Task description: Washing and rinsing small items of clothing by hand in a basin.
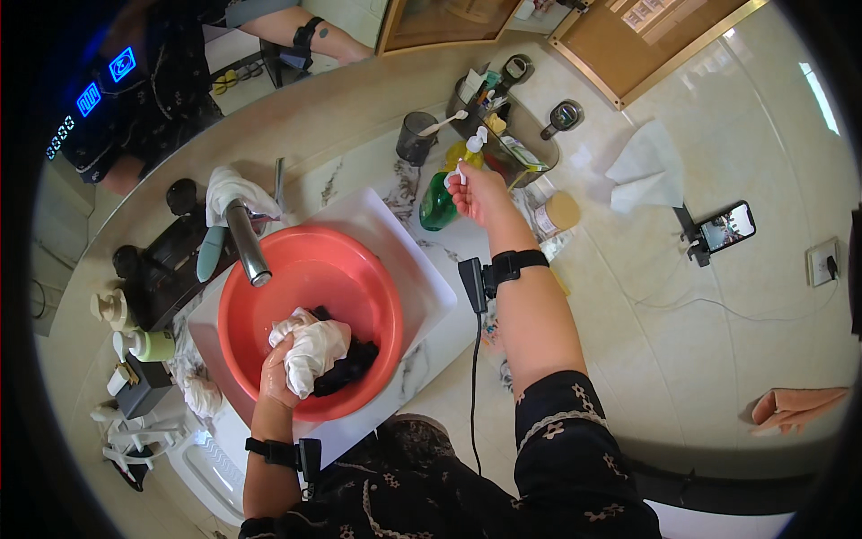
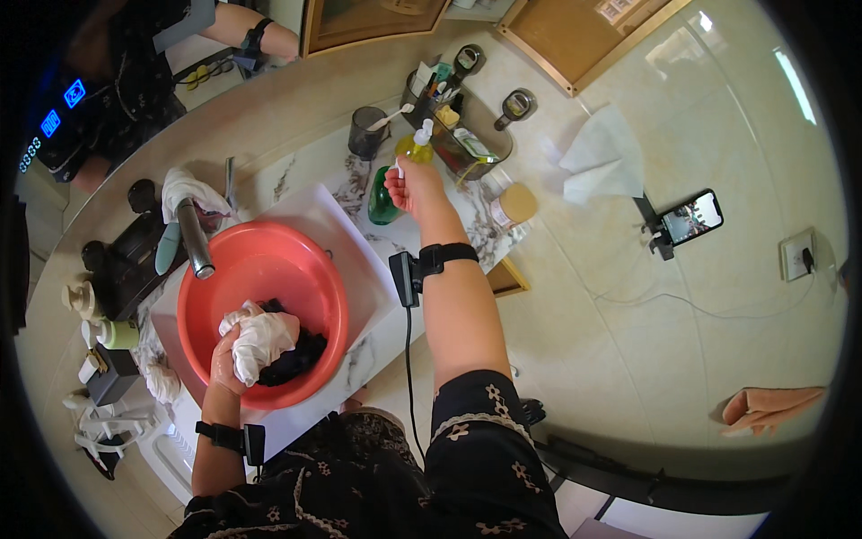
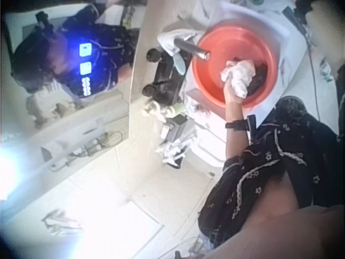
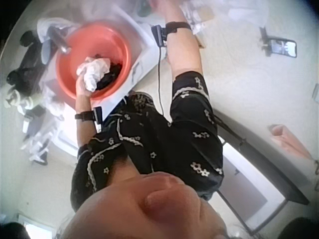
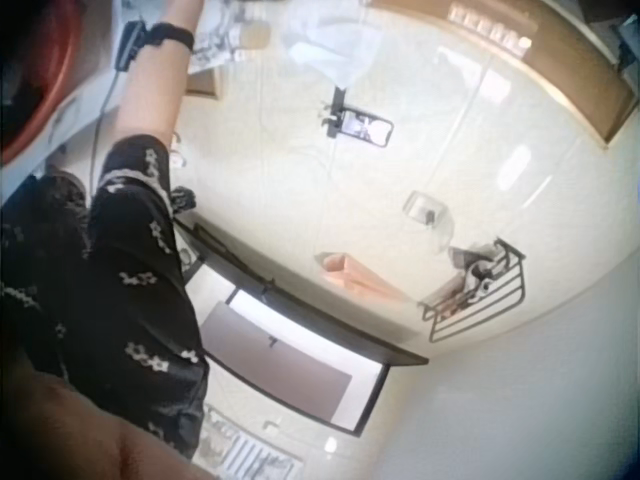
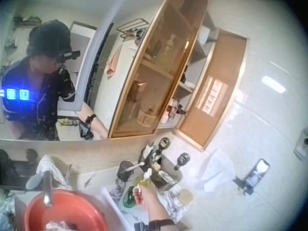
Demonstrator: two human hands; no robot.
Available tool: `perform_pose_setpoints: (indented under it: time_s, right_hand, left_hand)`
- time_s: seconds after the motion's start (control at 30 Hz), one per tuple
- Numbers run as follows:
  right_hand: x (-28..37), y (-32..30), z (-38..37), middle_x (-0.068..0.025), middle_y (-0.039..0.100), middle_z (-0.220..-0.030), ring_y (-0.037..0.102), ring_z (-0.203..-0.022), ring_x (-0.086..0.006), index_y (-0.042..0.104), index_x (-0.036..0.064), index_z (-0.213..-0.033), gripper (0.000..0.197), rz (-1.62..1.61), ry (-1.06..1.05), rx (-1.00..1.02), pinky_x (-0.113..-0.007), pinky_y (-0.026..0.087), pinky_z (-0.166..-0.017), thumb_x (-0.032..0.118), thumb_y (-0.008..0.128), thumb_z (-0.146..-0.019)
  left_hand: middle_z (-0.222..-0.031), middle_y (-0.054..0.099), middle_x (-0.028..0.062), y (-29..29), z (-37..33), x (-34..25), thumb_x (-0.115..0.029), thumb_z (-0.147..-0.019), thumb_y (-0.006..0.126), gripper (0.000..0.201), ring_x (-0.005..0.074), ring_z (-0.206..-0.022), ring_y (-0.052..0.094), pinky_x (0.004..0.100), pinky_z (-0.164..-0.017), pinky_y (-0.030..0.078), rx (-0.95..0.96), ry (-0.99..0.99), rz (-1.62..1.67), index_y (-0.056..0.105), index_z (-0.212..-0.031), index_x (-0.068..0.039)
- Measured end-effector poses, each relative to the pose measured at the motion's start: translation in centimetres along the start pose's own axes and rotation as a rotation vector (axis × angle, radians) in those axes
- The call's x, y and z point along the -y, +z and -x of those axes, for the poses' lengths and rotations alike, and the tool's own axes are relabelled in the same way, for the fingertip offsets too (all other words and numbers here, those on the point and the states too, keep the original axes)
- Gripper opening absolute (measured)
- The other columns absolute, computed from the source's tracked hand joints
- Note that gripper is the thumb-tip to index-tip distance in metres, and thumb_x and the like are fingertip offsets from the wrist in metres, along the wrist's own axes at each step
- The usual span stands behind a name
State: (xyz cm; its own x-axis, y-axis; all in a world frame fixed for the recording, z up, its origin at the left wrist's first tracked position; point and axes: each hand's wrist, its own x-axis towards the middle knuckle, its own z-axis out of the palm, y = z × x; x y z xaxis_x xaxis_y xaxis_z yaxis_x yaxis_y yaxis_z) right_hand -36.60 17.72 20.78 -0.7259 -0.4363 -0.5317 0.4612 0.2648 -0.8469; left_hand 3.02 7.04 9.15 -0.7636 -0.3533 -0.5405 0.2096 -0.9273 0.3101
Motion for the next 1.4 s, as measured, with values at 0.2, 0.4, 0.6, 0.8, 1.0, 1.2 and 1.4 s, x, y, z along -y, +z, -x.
perform_pose_setpoints:
  time_s: [0.2, 0.4, 0.6, 0.8, 1.0, 1.2, 1.4]
  right_hand:
    - [-0.9, -0.1, -0.3, -0.0037, 0.054, -0.057, 0.046, -0.040, -0.0104, 0.056, 0.0056, -0.072, 0.035, -0.047, 0.014, -0.056, -0.023, 0.037, -0.036, 0.036, 0.052, -0.088]
    - [-1.2, 0.6, -0.2, -0.0010, 0.050, -0.054, 0.042, -0.038, -0.0096, 0.053, 0.0084, -0.067, 0.037, -0.089, -0.003, -0.121, -0.023, 0.034, -0.034, 0.039, 0.053, -0.088]
    - [0.5, -1.1, 0.4, 0.0028, 0.042, -0.050, 0.032, -0.035, -0.0060, 0.044, 0.0133, -0.062, 0.045, 0.003, 0.159, -0.049, -0.019, 0.020, -0.033, 0.051, 0.056, -0.083]
    - [-0.4, -1.2, 1.4, 0.0028, 0.038, -0.047, 0.030, -0.035, -0.0065, 0.044, 0.0132, -0.062, 0.047, -0.283, 0.209, 0.008, -0.020, 0.020, -0.032, 0.054, 0.049, -0.086]
    - [-8.1, 9.3, 8.9, -0.0055, 0.048, -0.052, 0.042, -0.038, -0.0152, 0.050, 0.0087, -0.060, 0.052, -0.397, 0.074, 0.170, -0.027, 0.032, -0.035, 0.050, 0.040, -0.091]
    - [-16.7, 17.8, 15.8, -0.0204, 0.061, -0.096, 0.057, -0.095, -0.0326, 0.060, -0.0018, -0.096, 0.028, 0.729, -0.785, 0.339, -0.040, 0.042, -0.087, 0.021, 0.046, -0.090]
    - [-22.9, 18.4, 19.7, -0.0224, 0.032, -0.138, 0.026, -0.132, -0.0324, 0.031, -0.0062, -0.133, 0.054, 0.875, -0.975, 0.210, -0.043, 0.019, -0.109, 0.028, 0.039, -0.092]
  left_hand:
    - [-0.123, 0.051, 0.0137, 0.2, -0.2, 0.1, -0.030, -0.088, 0.049, 0.047, 0.0333, -0.113, 0.050, 0.0475, -0.094, 0.042, 0.073, -0.084, -0.003, 0.040, -0.127, -0.006]
    - [-0.114, 0.056, 0.0159, 1.0, 0.4, 0.1, -0.033, -0.087, 0.052, 0.048, 0.0347, -0.100, 0.057, 0.0508, -0.078, 0.050, 0.064, -0.086, -0.032, 0.042, -0.125, -0.005]
    - [-0.115, 0.056, 0.0154, 2.4, 2.2, -0.8, -0.034, -0.088, 0.050, 0.048, 0.0340, -0.100, 0.057, 0.0484, -0.077, 0.051, 0.052, -0.059, -0.065, 0.042, -0.125, -0.005]
    - [-0.125, 0.050, 0.0137, 1.3, 2.0, -0.9, -0.043, -0.090, 0.045, 0.054, 0.0344, -0.112, 0.050, 0.0482, -0.085, 0.046, 0.125, -0.025, -0.040, 0.040, -0.129, -0.007]
    - [-0.125, 0.050, 0.0139, 4.0, 2.5, -0.3, -0.043, -0.092, 0.040, 0.052, 0.0311, -0.113, 0.051, 0.0438, -0.094, 0.042, 0.203, 0.013, 0.040, 0.040, -0.129, -0.005]
    - [-0.121, 0.053, 0.0107, 3.9, 0.7, 0.7, -0.042, -0.094, 0.037, 0.047, 0.0266, -0.109, 0.053, 0.0405, -0.093, 0.043, 0.143, 0.041, 0.096, 0.043, -0.126, -0.008]
    - [-0.114, 0.056, 0.0096, 0.4, 0.1, 0.8, -0.040, -0.092, 0.044, 0.040, 0.0252, -0.107, 0.053, 0.0386, -0.093, 0.042, 0.100, -0.008, 0.202, 0.052, -0.116, -0.008]
